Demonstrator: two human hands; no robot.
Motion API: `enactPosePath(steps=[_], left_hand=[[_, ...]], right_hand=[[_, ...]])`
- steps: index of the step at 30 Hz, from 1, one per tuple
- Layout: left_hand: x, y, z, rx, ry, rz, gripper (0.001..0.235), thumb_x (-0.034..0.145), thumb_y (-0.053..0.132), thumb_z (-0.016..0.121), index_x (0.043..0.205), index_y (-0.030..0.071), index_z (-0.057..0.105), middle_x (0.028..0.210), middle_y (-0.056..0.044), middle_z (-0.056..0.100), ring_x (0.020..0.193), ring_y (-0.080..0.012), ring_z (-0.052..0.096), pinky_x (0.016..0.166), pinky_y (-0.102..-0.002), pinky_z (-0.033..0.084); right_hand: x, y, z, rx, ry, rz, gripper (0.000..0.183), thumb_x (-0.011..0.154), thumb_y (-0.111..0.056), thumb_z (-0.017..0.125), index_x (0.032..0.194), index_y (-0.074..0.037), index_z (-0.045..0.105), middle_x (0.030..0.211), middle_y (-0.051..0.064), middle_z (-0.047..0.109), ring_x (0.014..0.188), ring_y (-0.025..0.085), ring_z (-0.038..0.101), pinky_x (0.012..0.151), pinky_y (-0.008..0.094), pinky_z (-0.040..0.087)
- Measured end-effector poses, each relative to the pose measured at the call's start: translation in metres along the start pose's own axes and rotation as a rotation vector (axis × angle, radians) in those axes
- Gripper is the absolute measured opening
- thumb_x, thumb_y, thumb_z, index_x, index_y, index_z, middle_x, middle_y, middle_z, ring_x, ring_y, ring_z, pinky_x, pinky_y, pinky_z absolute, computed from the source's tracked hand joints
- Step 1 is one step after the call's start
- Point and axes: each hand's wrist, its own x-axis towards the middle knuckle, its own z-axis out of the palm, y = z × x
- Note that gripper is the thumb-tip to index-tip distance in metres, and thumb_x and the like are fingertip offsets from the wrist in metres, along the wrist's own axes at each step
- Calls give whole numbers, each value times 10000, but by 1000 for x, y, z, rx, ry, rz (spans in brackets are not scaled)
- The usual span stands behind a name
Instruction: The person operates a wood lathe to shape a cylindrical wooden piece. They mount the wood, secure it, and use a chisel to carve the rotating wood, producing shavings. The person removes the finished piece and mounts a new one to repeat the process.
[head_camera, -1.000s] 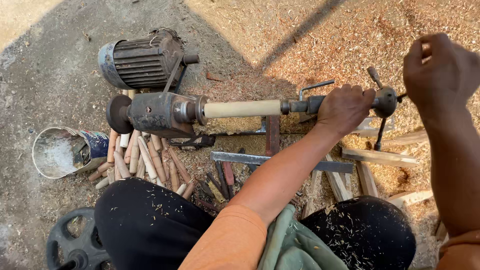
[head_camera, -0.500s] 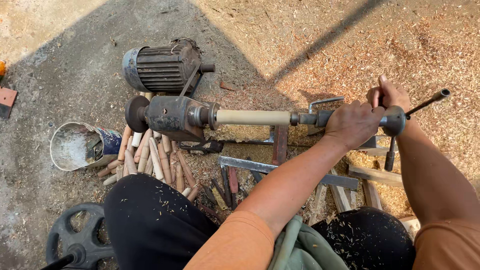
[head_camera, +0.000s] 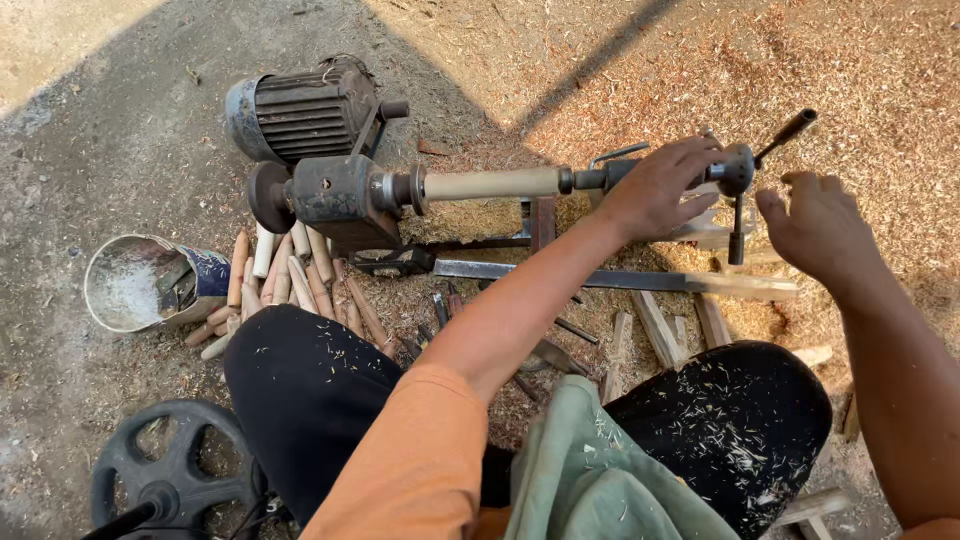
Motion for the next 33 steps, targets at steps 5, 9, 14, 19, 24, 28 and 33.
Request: enactPosePath(steps=[5, 9, 14, 19, 24, 28, 33], left_hand=[[-151, 72, -128, 70, -785, -502, 518, 1051, 500, 490, 697, 193, 711, 689, -89, 669, 664, -297, 678, 609, -452, 543], [-208, 43, -133, 153, -833, -1096, 631, 1014, 623, 525, 900, 40, 739, 912, -171, 736, 861, -306, 709, 779, -471, 555], [-214, 5, -76, -49, -391, -1043, 515, 938, 558, 632, 1019, 69, 770, 1035, -177, 737, 925, -342, 706, 858, -457, 538], [-198, -22, -67, -24, -256, -1047, 478, 933, 497, 662, 1075, 49, 752, 1065, -216, 747, 954, -360, 716, 852, -456, 546], [-180, -42, -74, -2, -312, -1159, 463, 961, 486, 665, 1063, 42, 749, 1089, -216, 723, 978, -375, 708, 860, -473, 547], [-171, -48, -77, -35, -295, -1204, 471, 934, 478, 654, 1088, 37, 720, 1110, -182, 693, 960, -353, 723, 842, -476, 560], [-175, -53, -75, 15, -272, -1143, 488, 947, 463, 673, 1102, 3, 715, 1105, -225, 693, 984, -390, 706, 863, -492, 551]], right_hand=[[-109, -62, 96, -860, -325, -257, 615, 1062, -527, 402, 925, -54, 770, 871, 164, 755, 863, 283, 756, 895, 425, 578], [-73, -17, 233, -1180, -21, -484, 681, 948, -642, 535, 1081, 14, 663, 1050, 169, 715, 952, 295, 709, 788, 435, 592], [9, 39, 268, -957, 89, -444, 354, 1037, -399, 548, 1046, -80, 702, 914, 118, 761, 851, 281, 752, 713, 445, 598], [33, 21, 251, -991, 189, -441, 263, 1013, -307, 568, 986, -93, 719, 944, 123, 755, 879, 292, 751, 740, 450, 587], [45, -7, 250, -915, 224, -497, 354, 1014, -412, 571, 1004, -78, 686, 904, 148, 746, 859, 344, 731, 713, 487, 572], [52, -15, 246, -874, 234, -522, 331, 999, -395, 580, 1027, -80, 677, 896, 142, 752, 851, 328, 742, 699, 478, 581], [49, -21, 251, -916, 245, -500, 253, 990, -327, 587, 1030, -98, 685, 897, 129, 757, 835, 315, 749, 682, 466, 586]])
